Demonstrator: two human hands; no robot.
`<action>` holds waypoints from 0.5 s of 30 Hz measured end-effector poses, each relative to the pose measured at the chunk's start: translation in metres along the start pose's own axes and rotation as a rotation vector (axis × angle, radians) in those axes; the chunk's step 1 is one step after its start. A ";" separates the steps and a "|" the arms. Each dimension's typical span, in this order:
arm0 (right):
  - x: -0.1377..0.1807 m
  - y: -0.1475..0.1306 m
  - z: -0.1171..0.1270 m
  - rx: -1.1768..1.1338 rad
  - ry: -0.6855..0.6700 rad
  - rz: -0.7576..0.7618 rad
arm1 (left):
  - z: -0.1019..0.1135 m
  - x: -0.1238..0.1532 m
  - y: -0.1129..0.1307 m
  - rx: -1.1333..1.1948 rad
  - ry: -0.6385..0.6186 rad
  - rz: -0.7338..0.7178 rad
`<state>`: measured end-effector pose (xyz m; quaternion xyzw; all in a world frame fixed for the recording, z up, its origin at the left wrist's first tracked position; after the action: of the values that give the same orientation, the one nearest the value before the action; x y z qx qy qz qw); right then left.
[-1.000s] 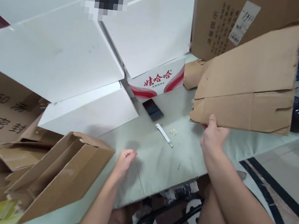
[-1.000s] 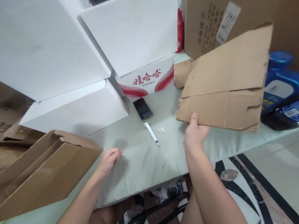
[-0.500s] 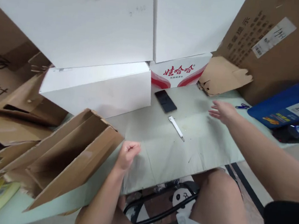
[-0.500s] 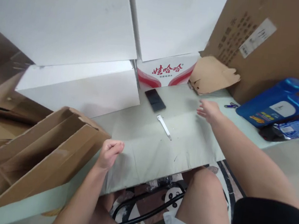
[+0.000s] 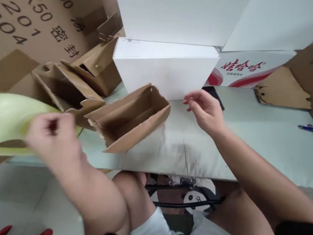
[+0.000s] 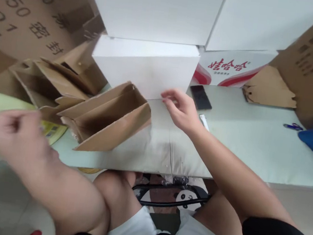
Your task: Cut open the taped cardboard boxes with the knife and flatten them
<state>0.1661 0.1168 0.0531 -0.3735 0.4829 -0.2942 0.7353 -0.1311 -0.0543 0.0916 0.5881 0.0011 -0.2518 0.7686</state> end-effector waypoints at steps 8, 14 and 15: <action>-0.033 -0.026 -0.051 -0.046 -0.595 0.058 | -0.027 0.011 -0.019 -0.029 -0.421 0.125; -0.009 -0.029 -0.038 -0.010 -0.673 -0.077 | -0.067 0.016 -0.040 0.228 -0.438 0.049; -0.005 -0.027 -0.033 0.026 -0.661 -0.055 | -0.072 0.018 -0.041 0.244 -0.480 0.021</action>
<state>0.1314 0.0970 0.0691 -0.4522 0.2042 -0.1830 0.8487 -0.1098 -0.0032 0.0271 0.5997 -0.2177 -0.3743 0.6729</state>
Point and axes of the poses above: each hand's wrist, its own x-axis away from the middle knuckle, its own z-axis out of the back of the hand, y = z × x, the point moved 3 cm from there along -x, towards the middle knuckle, and after that the axes turned 10 degrees about z, right-handed, at the moved point
